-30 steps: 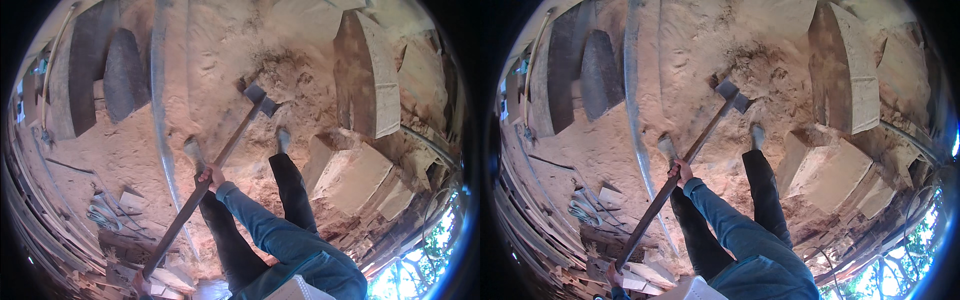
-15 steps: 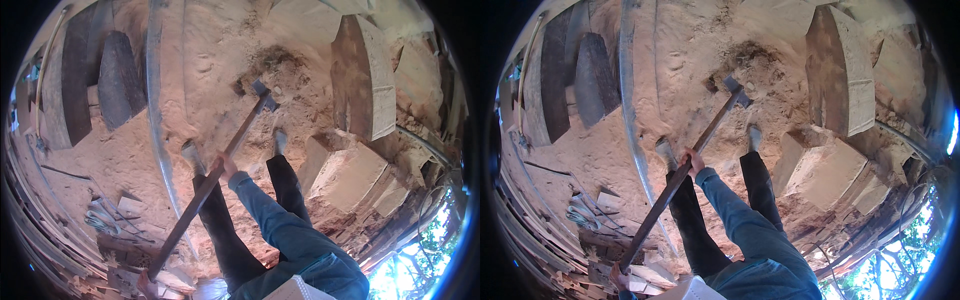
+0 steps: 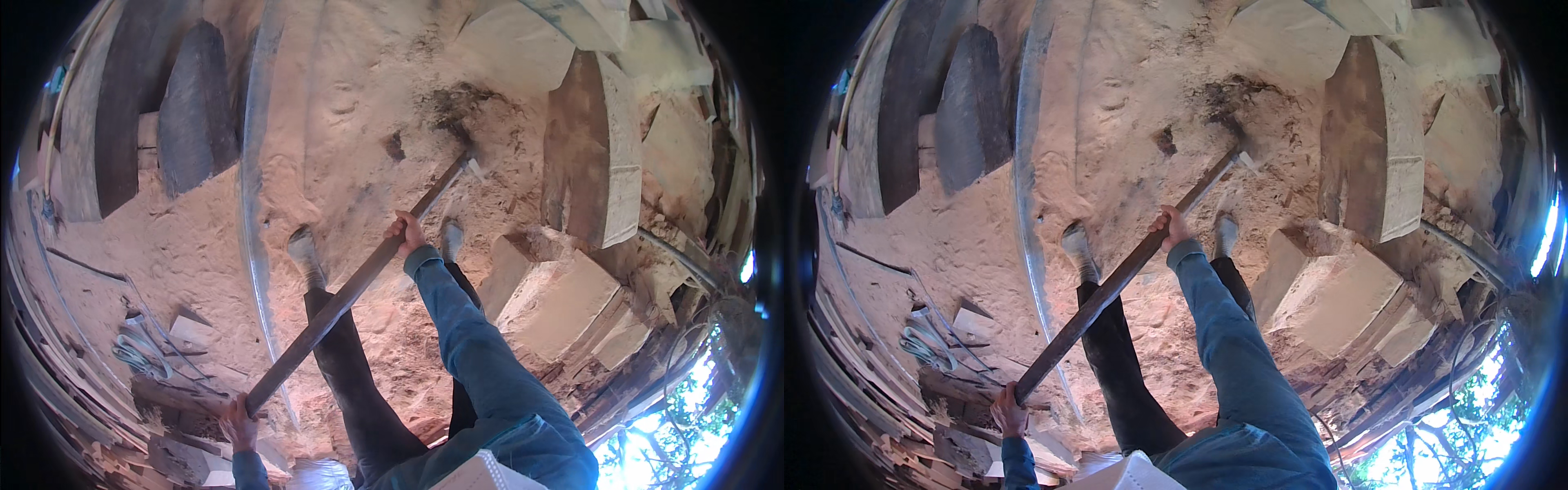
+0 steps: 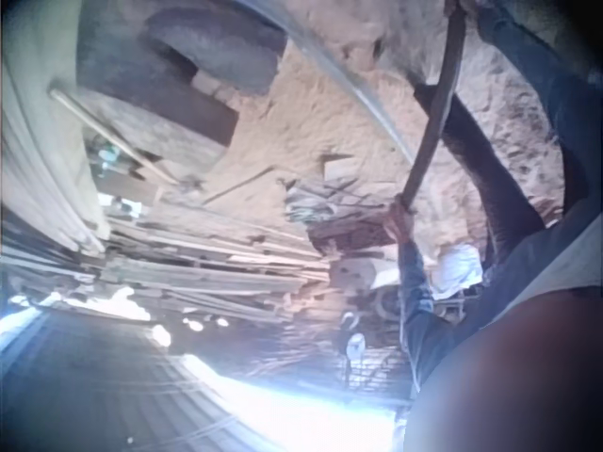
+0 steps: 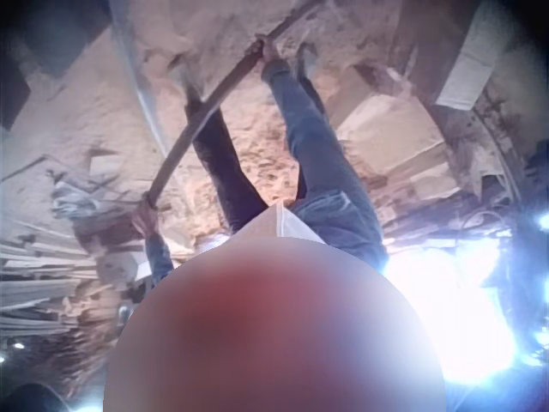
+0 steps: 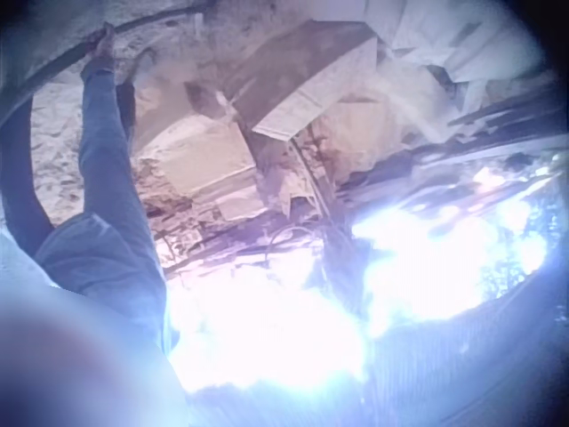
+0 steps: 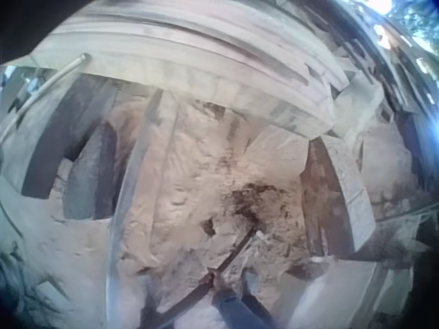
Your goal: The person uses a shovel to scoop sawdust from the floor and transfer it into a large white sack. They repeatedly scoop and dump the material, occasionally moving a wooden plank to access more sawdust.
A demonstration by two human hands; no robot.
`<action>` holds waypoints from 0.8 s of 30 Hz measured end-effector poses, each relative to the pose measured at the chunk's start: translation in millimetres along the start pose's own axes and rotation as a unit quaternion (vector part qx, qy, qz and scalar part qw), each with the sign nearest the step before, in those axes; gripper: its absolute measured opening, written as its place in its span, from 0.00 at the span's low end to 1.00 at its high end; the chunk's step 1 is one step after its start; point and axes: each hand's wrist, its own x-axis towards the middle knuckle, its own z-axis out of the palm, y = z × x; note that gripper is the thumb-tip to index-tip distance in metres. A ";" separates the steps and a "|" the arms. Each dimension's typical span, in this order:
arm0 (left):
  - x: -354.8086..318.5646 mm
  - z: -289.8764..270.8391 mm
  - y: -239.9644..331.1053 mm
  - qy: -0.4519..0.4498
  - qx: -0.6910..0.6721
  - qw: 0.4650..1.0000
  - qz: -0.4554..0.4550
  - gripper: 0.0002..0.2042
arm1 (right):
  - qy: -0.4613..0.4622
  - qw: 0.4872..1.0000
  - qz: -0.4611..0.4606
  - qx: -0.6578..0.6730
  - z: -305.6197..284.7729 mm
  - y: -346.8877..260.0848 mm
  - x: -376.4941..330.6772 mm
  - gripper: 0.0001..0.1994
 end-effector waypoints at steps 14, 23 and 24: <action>37.0 27.7 -13.4 -0.051 0.030 0.998 -0.002 0.23 | 0.012 0.993 -0.087 -0.075 -9.8 5.0 5.3 0.17; 47.0 35.2 -24.5 -0.019 0.007 1.000 0.023 0.23 | -0.005 0.998 -0.066 0.001 -3.0 6.4 5.1 0.15; 44.6 36.8 -29.4 -0.018 0.008 0.999 0.028 0.23 | -0.013 0.998 -0.068 -0.001 -3.4 11.5 1.2 0.15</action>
